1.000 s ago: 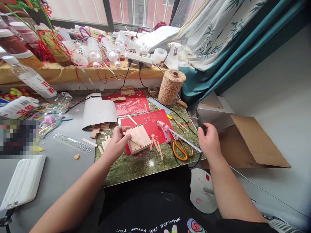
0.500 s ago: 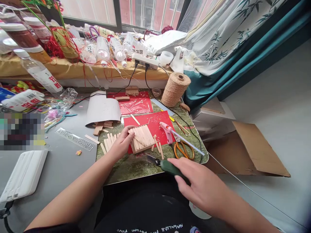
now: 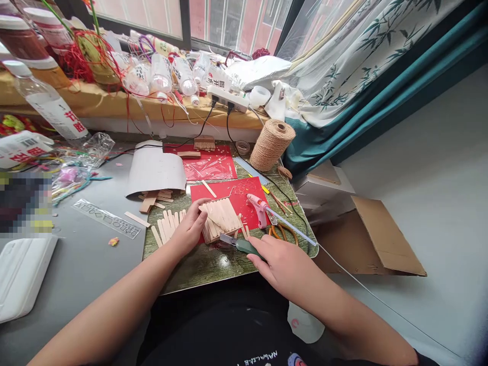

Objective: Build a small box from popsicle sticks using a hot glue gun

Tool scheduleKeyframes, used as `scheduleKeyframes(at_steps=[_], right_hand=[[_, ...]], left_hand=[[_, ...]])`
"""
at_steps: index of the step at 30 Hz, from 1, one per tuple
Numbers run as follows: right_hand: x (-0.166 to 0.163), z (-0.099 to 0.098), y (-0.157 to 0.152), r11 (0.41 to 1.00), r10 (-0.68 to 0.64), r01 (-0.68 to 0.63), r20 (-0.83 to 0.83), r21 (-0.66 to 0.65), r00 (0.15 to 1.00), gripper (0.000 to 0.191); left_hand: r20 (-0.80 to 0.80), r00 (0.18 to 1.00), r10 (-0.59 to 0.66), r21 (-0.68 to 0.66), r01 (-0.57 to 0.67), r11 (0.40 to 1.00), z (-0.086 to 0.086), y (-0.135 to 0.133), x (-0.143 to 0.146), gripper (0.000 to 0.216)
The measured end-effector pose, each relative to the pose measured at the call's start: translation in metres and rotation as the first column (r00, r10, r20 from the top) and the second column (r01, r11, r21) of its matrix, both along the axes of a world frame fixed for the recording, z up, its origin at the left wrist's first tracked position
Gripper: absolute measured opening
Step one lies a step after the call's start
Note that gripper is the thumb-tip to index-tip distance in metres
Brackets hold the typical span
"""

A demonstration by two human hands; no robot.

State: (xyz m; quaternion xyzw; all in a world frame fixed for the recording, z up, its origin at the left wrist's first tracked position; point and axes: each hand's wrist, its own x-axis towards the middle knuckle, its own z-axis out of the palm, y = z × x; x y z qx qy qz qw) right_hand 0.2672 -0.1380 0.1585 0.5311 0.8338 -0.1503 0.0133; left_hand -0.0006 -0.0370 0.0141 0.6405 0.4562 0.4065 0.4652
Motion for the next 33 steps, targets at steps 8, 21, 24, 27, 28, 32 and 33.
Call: scheduleKeyframes(at_steps=[8, 21, 24, 27, 28, 32, 33], right_hand=[[-0.001, -0.007, 0.007, 1.000, 0.009, -0.008, -0.032, 0.022, 0.999, 0.030], [0.003, -0.016, 0.001, 0.998, 0.007, -0.003, -0.066, 0.064, 0.998, 0.035], [0.006, -0.022, 0.001, 0.994, -0.014, 0.021, -0.057, 0.108, 0.998, 0.037], [0.008, -0.022, 0.000, 0.994, -0.047, 0.056, -0.095, 0.090, 0.994, 0.038], [0.008, -0.020, 0.000, 0.996, -0.062, 0.069, -0.113, 0.062, 0.992, 0.038], [0.003, -0.010, 0.000, 0.992, -0.113, 0.104, -0.139, -0.073, 0.984, 0.037], [0.002, -0.008, 0.001, 0.991, -0.113, 0.101, -0.134, -0.092, 0.985, 0.037]], left_hand=[[-0.150, 0.976, -0.155, 0.024, 0.161, 0.987, 0.005, -0.008, -0.011, 0.134], [-0.178, 0.979, -0.102, 0.003, 0.104, 0.995, 0.006, -0.010, -0.004, 0.114], [-0.133, 0.985, -0.108, -0.004, 0.108, 0.994, 0.006, -0.011, -0.003, 0.109], [-0.081, 0.989, -0.121, -0.006, 0.121, 0.993, 0.006, -0.011, -0.001, 0.107], [-0.075, 0.989, -0.129, -0.003, 0.129, 0.992, 0.006, -0.011, -0.001, 0.107], [-0.074, 0.989, -0.129, 0.013, 0.131, 0.991, 0.004, -0.010, -0.001, 0.111], [-0.071, 0.990, -0.123, 0.013, 0.124, 0.992, 0.004, -0.010, -0.001, 0.111]])
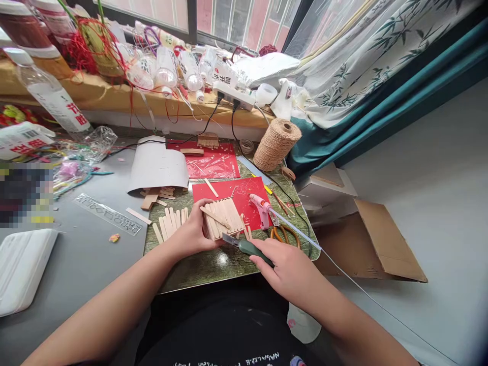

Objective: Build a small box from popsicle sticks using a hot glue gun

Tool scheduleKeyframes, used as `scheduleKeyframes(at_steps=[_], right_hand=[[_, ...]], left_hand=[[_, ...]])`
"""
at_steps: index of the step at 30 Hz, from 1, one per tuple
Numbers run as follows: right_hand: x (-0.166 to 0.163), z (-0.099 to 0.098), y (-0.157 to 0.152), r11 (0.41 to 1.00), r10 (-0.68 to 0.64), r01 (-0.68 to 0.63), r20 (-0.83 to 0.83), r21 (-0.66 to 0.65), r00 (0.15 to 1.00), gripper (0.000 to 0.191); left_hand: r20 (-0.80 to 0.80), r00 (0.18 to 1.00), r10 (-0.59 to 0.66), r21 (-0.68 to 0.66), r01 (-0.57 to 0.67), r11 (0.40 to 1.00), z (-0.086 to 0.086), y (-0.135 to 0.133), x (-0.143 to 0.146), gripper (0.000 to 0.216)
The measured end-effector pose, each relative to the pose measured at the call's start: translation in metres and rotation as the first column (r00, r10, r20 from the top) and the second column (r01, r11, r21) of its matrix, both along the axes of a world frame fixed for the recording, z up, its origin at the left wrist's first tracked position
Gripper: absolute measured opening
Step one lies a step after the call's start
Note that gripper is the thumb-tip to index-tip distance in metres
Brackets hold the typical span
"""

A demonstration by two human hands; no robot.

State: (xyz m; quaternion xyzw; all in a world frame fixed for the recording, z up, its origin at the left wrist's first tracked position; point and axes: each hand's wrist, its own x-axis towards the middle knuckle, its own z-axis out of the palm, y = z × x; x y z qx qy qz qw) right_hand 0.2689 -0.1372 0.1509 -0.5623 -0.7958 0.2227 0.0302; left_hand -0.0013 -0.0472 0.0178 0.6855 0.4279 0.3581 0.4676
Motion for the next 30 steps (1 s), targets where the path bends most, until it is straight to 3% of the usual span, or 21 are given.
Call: scheduleKeyframes(at_steps=[8, 17, 30], right_hand=[[0.004, 0.002, 0.011, 0.992, 0.120, -0.122, 0.109, 0.012, 0.987, 0.041], [0.013, -0.011, 0.012, 0.974, 0.192, -0.196, 0.046, 0.109, 0.980, 0.045], [0.007, -0.006, 0.003, 0.989, 0.135, -0.136, 0.024, 0.057, 0.991, 0.042]], left_hand=[[-0.026, 1.000, -0.013, 0.016, 0.014, 1.000, -0.001, 0.001, -0.004, 0.113], [0.061, 0.993, -0.104, 0.019, 0.103, 0.995, 0.010, 0.006, -0.009, 0.105], [-0.015, 0.992, -0.123, 0.013, 0.123, 0.992, 0.004, 0.005, -0.012, 0.110]])
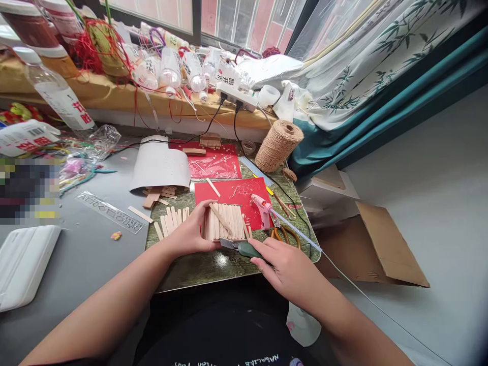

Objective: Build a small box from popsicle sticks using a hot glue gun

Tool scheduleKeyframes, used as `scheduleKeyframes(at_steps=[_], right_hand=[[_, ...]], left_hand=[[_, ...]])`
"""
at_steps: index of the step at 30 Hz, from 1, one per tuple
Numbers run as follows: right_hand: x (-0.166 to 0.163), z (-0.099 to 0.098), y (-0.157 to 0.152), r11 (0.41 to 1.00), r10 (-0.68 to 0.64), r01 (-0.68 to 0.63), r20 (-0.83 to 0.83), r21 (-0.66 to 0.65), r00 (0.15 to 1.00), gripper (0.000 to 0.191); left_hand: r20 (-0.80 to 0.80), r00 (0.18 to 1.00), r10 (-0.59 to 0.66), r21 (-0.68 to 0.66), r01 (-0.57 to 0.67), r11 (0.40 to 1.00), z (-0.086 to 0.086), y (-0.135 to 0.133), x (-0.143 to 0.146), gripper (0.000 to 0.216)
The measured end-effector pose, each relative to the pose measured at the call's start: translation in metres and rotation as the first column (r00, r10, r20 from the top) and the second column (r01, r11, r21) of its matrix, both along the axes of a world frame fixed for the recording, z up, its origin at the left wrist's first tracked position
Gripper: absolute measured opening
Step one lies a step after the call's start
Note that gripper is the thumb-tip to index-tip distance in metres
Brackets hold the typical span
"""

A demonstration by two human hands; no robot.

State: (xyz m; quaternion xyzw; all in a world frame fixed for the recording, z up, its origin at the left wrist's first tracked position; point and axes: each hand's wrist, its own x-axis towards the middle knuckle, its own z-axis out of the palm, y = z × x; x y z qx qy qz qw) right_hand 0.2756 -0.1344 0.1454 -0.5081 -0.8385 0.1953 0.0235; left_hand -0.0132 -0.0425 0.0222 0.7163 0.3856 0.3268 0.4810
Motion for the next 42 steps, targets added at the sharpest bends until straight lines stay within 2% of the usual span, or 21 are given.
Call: scheduleKeyframes(at_steps=[5, 8, 11, 14, 16, 19, 24, 26, 29, 31, 34, 38, 42], right_hand=[[-0.002, 0.002, -0.004, 0.988, -0.079, 0.075, -0.024, -0.135, 0.997, 0.040], [-0.001, 0.004, -0.004, 0.967, -0.138, 0.115, -0.086, -0.228, 0.987, 0.040], [-0.001, 0.004, -0.004, 0.932, -0.225, 0.166, -0.156, -0.322, 0.962, 0.040], [-0.001, -0.002, -0.005, 0.887, -0.289, 0.167, -0.236, -0.430, 0.928, 0.038], [-0.002, -0.007, -0.004, 0.874, -0.317, 0.167, -0.277, -0.455, 0.907, 0.036], [-0.002, -0.016, -0.001, 0.891, -0.328, 0.191, -0.295, -0.411, 0.897, 0.034], [-0.003, -0.031, 0.004, 0.921, -0.302, 0.210, -0.263, -0.327, 0.916, 0.036], [-0.003, -0.039, 0.005, 0.928, -0.294, 0.214, -0.243, -0.306, 0.924, 0.036], [-0.002, -0.053, 0.006, 0.930, -0.287, 0.212, -0.230, -0.301, 0.930, 0.036], [-0.001, -0.064, 0.007, 0.933, -0.270, 0.194, -0.237, -0.303, 0.933, 0.032], [0.002, -0.078, 0.008, 0.956, -0.205, 0.143, -0.230, -0.257, 0.951, 0.024], [0.003, -0.093, 0.008, 0.992, -0.088, 0.081, -0.070, -0.099, 0.994, 0.023], [0.001, -0.104, 0.010, 0.999, -0.029, 0.026, 0.078, 0.043, 0.996, 0.024]], left_hand=[[-0.059, 0.998, 0.034, -0.010, -0.035, 0.999, 0.004, -0.001, 0.001, 0.110], [-0.032, 0.999, 0.038, -0.005, -0.038, 0.999, 0.006, -0.003, 0.004, 0.106], [0.023, 0.998, 0.055, 0.072, -0.056, 0.996, 0.005, -0.005, 0.007, 0.106], [0.020, 0.991, 0.135, 0.210, -0.137, 0.968, 0.002, -0.005, 0.006, 0.109], [-0.022, 0.977, 0.212, 0.321, -0.194, 0.927, 0.001, -0.004, 0.002, 0.112], [-0.105, 0.940, 0.324, 0.506, -0.230, 0.831, -0.002, 0.003, -0.006, 0.116], [-0.186, 0.889, 0.417, 0.772, -0.131, 0.622, -0.012, 0.018, -0.013, 0.106], [-0.216, 0.886, 0.409, 0.811, -0.071, 0.581, -0.015, 0.021, -0.012, 0.099], [-0.298, 0.892, 0.339, 0.791, 0.032, 0.611, -0.017, 0.019, -0.013, 0.086], [-0.368, 0.883, 0.290, 0.750, 0.097, 0.654, -0.017, 0.014, -0.014, 0.076], [-0.447, 0.853, 0.271, 0.718, 0.161, 0.678, -0.016, 0.005, -0.016, 0.067], [-0.504, 0.821, 0.268, 0.693, 0.198, 0.693, -0.008, -0.006, -0.021, 0.071], [-0.530, 0.807, 0.259, 0.699, 0.244, 0.672, 0.005, -0.007, -0.024, 0.081]])
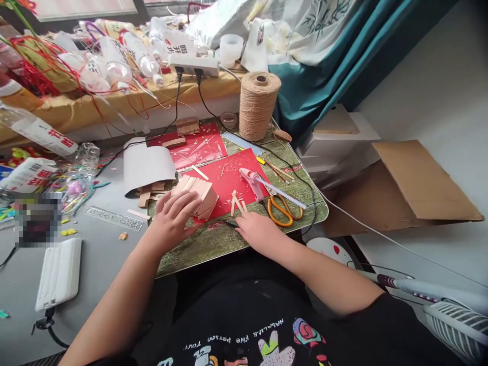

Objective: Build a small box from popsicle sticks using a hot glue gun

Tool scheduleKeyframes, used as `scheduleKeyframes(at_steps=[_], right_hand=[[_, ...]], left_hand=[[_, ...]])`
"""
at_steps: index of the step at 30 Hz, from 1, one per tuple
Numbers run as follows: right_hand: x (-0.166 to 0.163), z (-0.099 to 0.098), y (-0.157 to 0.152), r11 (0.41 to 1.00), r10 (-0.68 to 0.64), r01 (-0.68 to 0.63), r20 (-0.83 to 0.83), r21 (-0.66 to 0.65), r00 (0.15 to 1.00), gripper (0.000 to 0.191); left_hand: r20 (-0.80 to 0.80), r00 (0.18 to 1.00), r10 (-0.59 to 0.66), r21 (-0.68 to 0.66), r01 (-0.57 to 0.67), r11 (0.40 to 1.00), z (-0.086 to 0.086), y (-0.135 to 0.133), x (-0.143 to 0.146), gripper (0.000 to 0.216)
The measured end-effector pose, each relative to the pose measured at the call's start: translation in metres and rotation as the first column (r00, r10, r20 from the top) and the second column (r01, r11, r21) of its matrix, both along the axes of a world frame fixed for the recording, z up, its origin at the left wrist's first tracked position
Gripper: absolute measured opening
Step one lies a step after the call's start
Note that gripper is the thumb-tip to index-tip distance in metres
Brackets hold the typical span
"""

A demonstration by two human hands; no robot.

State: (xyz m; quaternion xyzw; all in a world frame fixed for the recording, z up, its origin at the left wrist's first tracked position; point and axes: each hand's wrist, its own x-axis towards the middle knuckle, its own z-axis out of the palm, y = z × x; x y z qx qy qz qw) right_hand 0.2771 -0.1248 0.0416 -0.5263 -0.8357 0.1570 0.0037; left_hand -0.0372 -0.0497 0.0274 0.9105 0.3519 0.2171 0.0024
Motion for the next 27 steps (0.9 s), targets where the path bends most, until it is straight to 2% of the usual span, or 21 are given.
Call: scheduleKeyframes(at_steps=[3, 8, 13, 27], right_hand=[[0.001, -0.007, 0.002, 0.997, 0.047, -0.048, 0.013, 0.055, 0.999, 0.032], [0.004, -0.013, 0.004, 0.996, 0.061, -0.059, -0.028, 0.073, 0.998, 0.041], [0.005, -0.013, 0.005, 0.997, 0.064, -0.060, -0.062, 0.058, 0.996, 0.039], [0.001, -0.014, 0.006, 0.999, 0.036, -0.035, -0.025, 0.024, 0.999, 0.030]], left_hand=[[-0.025, 1.000, 0.007, 0.014, -0.007, 1.000, 0.005, 0.003, 0.002, 0.083], [-0.016, 0.999, 0.030, 0.025, -0.030, 0.999, 0.001, 0.005, 0.005, 0.083], [0.026, 0.999, 0.027, -0.008, -0.027, 1.000, 0.000, 0.005, 0.005, 0.078], [0.034, 0.998, 0.049, -0.049, -0.047, 0.998, -0.002, 0.004, 0.005, 0.068]])
